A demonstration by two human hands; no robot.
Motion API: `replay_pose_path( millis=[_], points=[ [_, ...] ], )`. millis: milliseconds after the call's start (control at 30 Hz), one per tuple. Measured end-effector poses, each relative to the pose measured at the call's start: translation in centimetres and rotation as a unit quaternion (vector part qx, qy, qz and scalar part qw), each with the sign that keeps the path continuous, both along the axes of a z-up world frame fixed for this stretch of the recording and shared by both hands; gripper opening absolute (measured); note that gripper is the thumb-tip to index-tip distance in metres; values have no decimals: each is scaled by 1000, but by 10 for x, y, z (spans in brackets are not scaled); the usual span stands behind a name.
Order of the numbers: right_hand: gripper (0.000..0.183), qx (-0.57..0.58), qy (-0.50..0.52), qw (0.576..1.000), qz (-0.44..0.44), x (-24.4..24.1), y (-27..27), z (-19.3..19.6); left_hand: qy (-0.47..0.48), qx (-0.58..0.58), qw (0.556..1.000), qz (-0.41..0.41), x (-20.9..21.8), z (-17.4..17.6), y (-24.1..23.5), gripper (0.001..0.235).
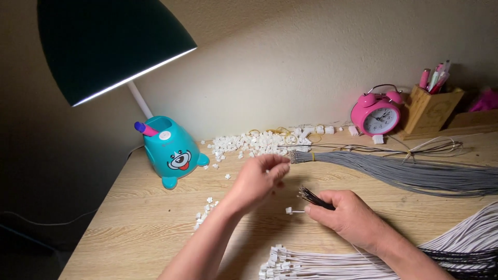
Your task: The person assembles LED wires by inserting the metal tips of white and black wires into small white plastic connectors. They handle bundles of wires, separate individual strands, and repeatedly attach the connectors to the wire ends on a wooden desk.
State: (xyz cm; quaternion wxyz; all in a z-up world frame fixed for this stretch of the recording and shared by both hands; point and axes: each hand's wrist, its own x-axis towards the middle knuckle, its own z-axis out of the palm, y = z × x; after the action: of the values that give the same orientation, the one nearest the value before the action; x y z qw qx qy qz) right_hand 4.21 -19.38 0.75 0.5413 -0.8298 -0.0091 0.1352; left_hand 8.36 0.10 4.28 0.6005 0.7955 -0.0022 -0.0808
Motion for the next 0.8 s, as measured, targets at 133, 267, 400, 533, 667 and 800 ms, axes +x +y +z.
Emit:
replay_pose_path(
  millis=[133, 267, 400, 533, 667, 800],
  points=[
    [21, 5, 24, 1000, -5, -6, 5, 13, 78, -64, 994, -43, -54, -7, 8, 15],
    [21, -20, 29, 999, 0, -9, 7, 17, 126, -120, 985, 8, -70, -22, 9, 6],
    [19, 32, 11, 999, 5, 1, 1, -4, 84, 11, 996, 12, -74, -19, 7, 8],
    [20, 53, -71, 996, -3, 8, -6, -12, 24, 130, 990, 52, -65, -23, 7, 16],
    [27, 45, -140, 989, 12, 7, -10, -1, -2, 121, 990, 78, -56, -25, 5, 17],
    [20, 130, -195, 966, 111, -1, -8, 7, -46, 151, 984, 86, -39, -34, -1, 17]
  ],
)
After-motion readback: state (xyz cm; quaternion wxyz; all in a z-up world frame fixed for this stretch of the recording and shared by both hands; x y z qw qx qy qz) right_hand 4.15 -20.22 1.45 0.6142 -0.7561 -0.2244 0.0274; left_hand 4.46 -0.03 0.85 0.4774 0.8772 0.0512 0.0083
